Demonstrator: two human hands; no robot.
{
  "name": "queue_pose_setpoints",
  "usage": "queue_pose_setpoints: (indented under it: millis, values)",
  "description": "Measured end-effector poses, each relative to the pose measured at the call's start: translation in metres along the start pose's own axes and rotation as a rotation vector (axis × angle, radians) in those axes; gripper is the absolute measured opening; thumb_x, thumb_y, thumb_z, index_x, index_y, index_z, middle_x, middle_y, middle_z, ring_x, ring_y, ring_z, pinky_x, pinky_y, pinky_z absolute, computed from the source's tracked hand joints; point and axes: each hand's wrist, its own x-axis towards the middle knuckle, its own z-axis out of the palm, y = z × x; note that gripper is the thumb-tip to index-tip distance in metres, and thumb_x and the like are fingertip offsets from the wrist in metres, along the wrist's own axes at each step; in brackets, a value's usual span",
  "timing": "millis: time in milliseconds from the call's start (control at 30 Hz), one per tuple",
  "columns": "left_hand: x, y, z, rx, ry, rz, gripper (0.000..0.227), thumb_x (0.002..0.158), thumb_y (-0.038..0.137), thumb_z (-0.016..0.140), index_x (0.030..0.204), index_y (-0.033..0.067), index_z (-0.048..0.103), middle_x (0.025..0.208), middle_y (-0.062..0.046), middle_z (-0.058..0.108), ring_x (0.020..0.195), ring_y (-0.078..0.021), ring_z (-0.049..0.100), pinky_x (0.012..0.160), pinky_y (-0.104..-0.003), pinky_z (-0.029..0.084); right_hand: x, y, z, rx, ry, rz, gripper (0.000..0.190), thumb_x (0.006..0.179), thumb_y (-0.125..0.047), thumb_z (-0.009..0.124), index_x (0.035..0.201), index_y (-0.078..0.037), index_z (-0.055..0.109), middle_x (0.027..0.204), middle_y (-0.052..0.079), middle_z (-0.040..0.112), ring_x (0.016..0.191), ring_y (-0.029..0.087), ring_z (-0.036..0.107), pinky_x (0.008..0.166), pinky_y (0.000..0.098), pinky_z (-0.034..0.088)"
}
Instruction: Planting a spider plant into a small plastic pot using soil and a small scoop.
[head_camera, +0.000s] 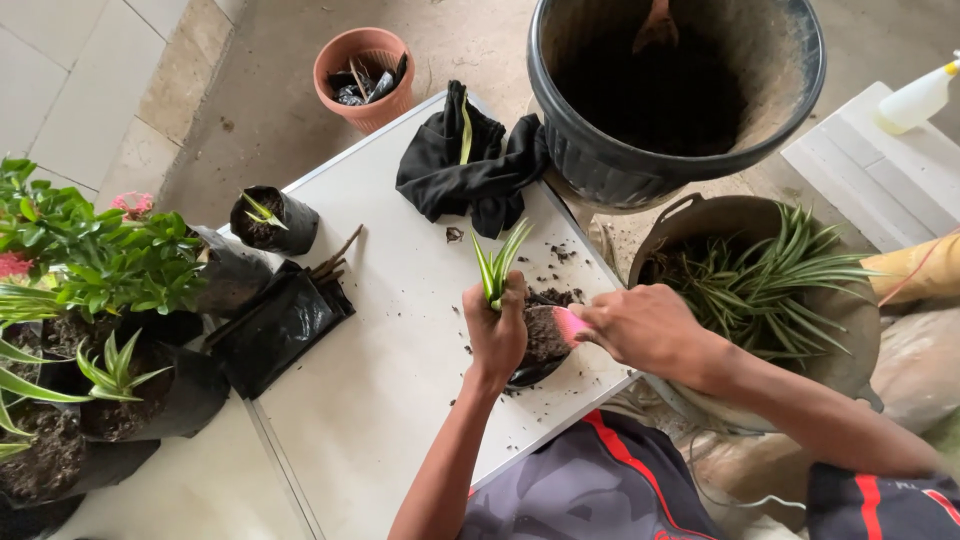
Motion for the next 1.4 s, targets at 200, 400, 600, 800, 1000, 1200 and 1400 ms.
queue_pose_setpoints:
  millis: [200,400,600,800,1000,1200,1400]
  values:
    - [-0.005,0.001,0.002,0.017,0.002,0.005,0.036,0.102,0.014,0.043,0.068,0.0105,0.055,0.053,0.004,0.033,0.046,-0.0083,0.025,0.048,-0.028,0.032,0.005,-0.001,0.003,-0.023,-0.028,0.031,0.041,0.102,-0.054,0.044,0.113,-0.025,0.071,0.099,-0.001,0.075,0.078,0.03,0.076,0.066,0.0428,0.062]
    - [-0.011,0.015,0.001,0.002,-0.013,0.021,0.04,0.102,0.013,0.04,0.064,0.0134,0.051,0.052,0.004,0.034,0.046,-0.0088,0.024,0.048,-0.027,0.032,0.016,0.001,-0.003,-0.093,-0.167,0.095,0.042,0.106,-0.054,0.032,0.122,-0.035,0.067,0.103,-0.006,0.075,0.077,0.02,0.074,0.068,0.0359,0.061]
    - [-0.013,0.016,0.0,-0.003,0.025,0.055,0.04,0.104,0.013,0.041,0.066,0.0124,0.053,0.053,0.002,0.035,0.045,-0.0104,0.024,0.048,-0.029,0.033,0.015,0.004,-0.008,-0.088,-0.103,0.063,0.048,0.106,-0.056,0.031,0.135,-0.032,0.062,0.093,-0.002,0.074,0.073,0.018,0.072,0.066,0.0328,0.06]
    - [-0.012,0.02,-0.003,0.003,0.008,0.053,0.038,0.103,0.015,0.038,0.069,0.0105,0.055,0.054,0.001,0.036,0.047,-0.0103,0.026,0.049,-0.029,0.034,0.011,0.01,-0.002,-0.067,-0.074,0.054,0.043,0.105,-0.054,0.035,0.124,-0.03,0.065,0.095,0.0,0.074,0.079,0.027,0.076,0.07,0.0414,0.063]
    - [-0.011,0.019,-0.004,0.043,0.033,0.037,0.032,0.097,0.01,0.041,0.07,0.0085,0.059,0.053,0.0,0.041,0.046,-0.0117,0.031,0.05,-0.03,0.037,0.001,0.003,-0.004,-0.079,-0.07,0.033,0.04,0.102,-0.055,0.039,0.115,-0.03,0.067,0.094,-0.002,0.073,0.079,0.029,0.076,0.069,0.0411,0.062]
    - [-0.009,0.013,-0.002,0.021,0.039,0.08,0.042,0.107,0.022,0.04,0.071,0.0095,0.058,0.053,0.001,0.042,0.044,-0.0114,0.033,0.051,-0.029,0.039,-0.009,-0.006,-0.001,-0.054,0.023,-0.021,0.04,0.1,-0.053,0.045,0.104,-0.022,0.069,0.09,0.004,0.073,0.072,0.034,0.075,0.063,0.0447,0.06]
    - [-0.011,0.01,-0.002,0.037,0.037,0.109,0.042,0.106,0.027,0.041,0.074,0.0082,0.06,0.055,0.002,0.042,0.046,-0.0118,0.036,0.052,-0.029,0.04,-0.015,-0.014,0.02,-0.06,0.119,-0.036,0.042,0.1,-0.056,0.04,0.103,-0.026,0.07,0.088,0.0,0.073,0.072,0.033,0.076,0.064,0.0465,0.061]
